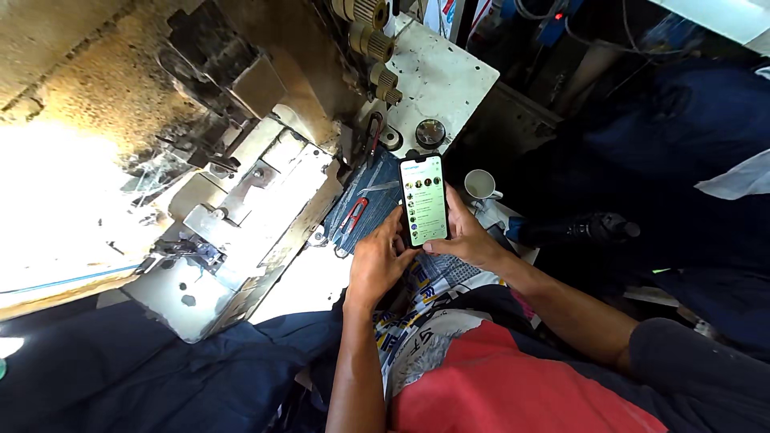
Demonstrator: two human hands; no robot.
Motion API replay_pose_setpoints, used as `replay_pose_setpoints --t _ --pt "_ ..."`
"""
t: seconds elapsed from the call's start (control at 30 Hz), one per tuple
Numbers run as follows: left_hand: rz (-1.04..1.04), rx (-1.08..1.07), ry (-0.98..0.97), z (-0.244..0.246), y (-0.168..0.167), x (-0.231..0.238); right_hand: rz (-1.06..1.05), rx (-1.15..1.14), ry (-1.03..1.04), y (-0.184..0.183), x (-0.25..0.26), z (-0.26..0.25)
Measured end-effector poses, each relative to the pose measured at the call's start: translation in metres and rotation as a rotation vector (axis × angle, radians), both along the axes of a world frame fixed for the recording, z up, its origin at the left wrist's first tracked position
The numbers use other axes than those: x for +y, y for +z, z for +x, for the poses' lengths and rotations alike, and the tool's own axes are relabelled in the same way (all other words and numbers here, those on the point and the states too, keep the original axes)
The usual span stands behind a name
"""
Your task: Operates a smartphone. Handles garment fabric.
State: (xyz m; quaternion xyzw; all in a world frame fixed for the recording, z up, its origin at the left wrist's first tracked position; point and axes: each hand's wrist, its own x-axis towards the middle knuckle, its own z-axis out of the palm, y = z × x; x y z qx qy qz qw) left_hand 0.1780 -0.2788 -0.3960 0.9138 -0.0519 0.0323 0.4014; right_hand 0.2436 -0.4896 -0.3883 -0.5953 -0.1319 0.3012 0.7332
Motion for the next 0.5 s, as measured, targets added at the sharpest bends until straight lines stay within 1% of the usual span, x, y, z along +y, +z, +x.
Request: replay_pose_setpoints --t 0.5 --pt "-0.004 -0.019 0.002 -0.0005 0.0004 -0.0004 0.019 -0.021 0.007 0.0008 -0.0023 -0.0004"
